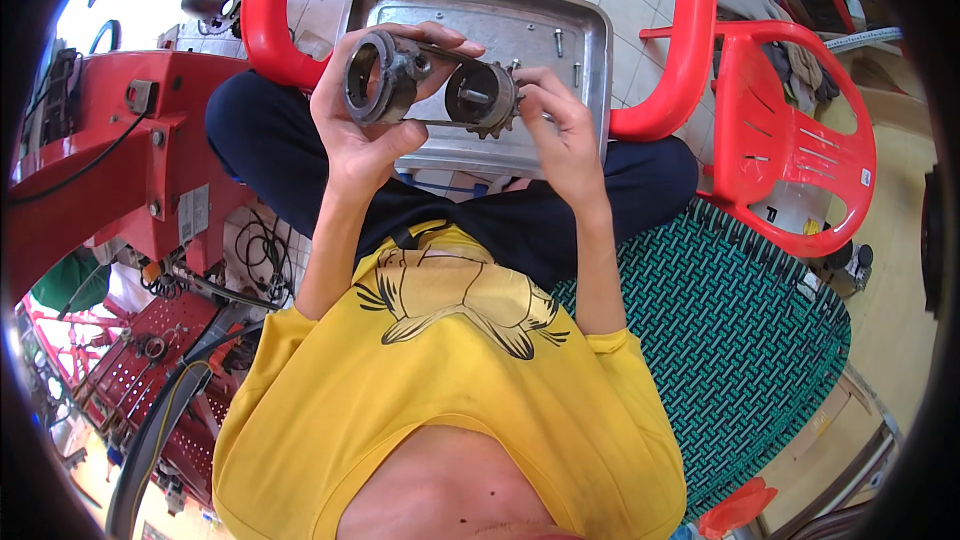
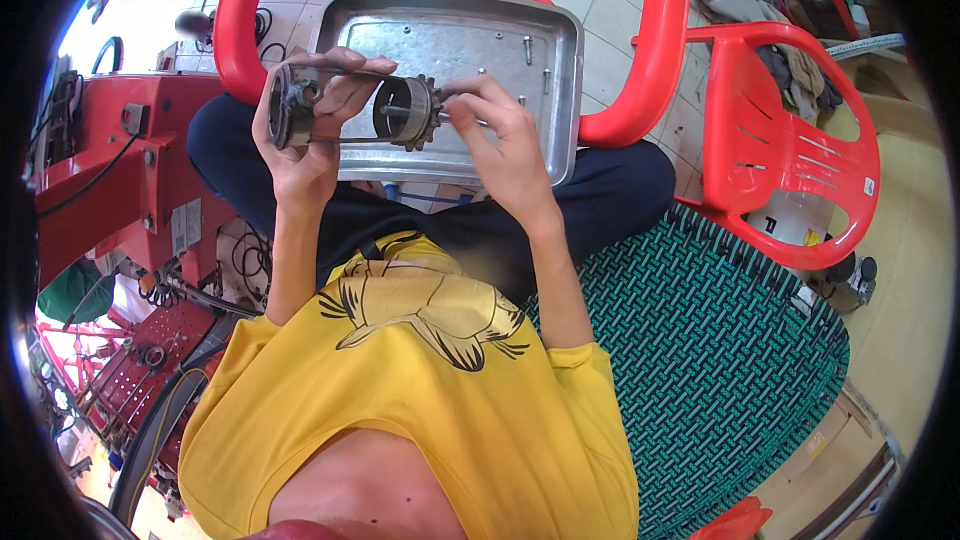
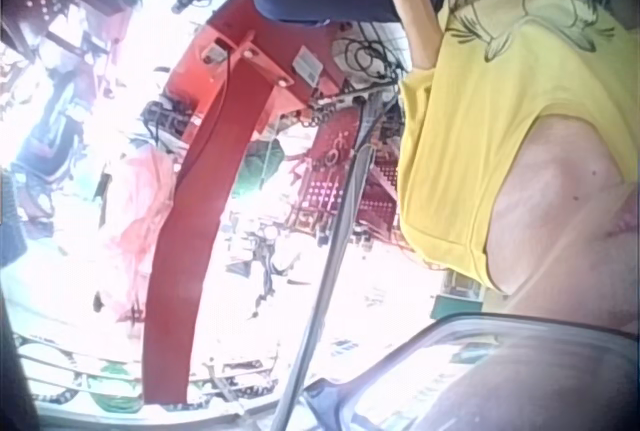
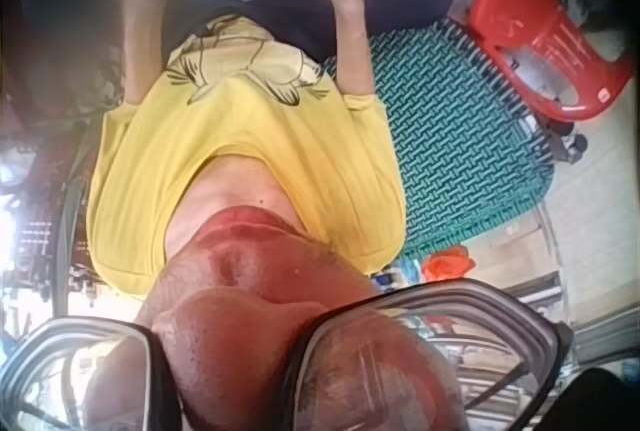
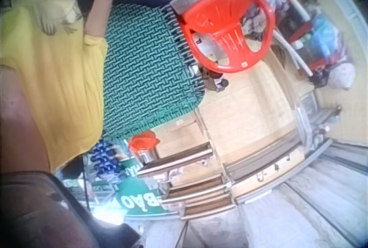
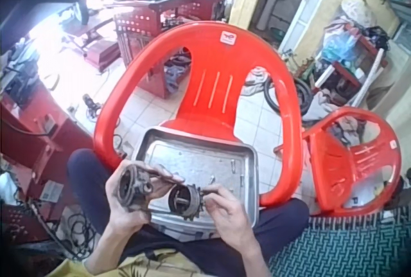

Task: The person disassembles a mechanical motorcycle component by removing screws and separating the internal metallic parts into a metal tray.

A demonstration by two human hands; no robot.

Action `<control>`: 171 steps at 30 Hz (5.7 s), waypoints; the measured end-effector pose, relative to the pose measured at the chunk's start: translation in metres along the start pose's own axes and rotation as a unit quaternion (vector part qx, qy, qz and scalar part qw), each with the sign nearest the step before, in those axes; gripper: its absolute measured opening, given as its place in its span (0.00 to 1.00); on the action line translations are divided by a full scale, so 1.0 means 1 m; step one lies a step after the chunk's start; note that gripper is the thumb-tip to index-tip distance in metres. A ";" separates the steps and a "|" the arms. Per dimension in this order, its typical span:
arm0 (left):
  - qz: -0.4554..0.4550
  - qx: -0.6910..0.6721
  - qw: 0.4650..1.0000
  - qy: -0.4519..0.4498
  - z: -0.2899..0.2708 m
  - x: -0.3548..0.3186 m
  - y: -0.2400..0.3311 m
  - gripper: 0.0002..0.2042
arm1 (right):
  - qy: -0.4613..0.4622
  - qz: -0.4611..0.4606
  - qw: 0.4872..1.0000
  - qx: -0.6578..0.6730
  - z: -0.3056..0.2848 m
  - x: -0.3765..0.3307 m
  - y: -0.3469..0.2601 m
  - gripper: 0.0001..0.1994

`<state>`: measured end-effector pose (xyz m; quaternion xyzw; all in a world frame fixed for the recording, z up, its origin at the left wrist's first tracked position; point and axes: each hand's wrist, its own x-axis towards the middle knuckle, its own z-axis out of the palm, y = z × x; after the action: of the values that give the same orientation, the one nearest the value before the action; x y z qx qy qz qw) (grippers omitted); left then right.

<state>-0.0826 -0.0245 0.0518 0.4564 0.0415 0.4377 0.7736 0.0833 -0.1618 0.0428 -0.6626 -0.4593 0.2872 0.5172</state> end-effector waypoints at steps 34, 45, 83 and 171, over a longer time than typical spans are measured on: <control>0.007 0.027 1.000 -0.012 -0.002 0.001 0.004 0.34 | 0.077 -0.035 0.991 -0.106 0.001 -0.001 -0.020 0.12; 0.007 0.050 0.998 -0.039 0.001 0.001 0.002 0.35 | 0.054 -0.088 0.968 -0.228 -0.007 -0.001 -0.018 0.14; 0.008 -0.016 1.000 0.003 -0.011 -0.004 -0.001 0.31 | -0.050 0.086 0.995 0.029 -0.002 -0.007 -0.021 0.08; 0.021 0.048 0.998 0.043 -0.026 0.000 0.008 0.37 | 0.058 -0.048 0.988 -0.136 0.009 0.008 0.012 0.08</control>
<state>-0.0999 -0.0049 0.0426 0.4746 0.0856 0.4707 0.7388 0.0825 -0.1516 0.0292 -0.7194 -0.4951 0.1578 0.4608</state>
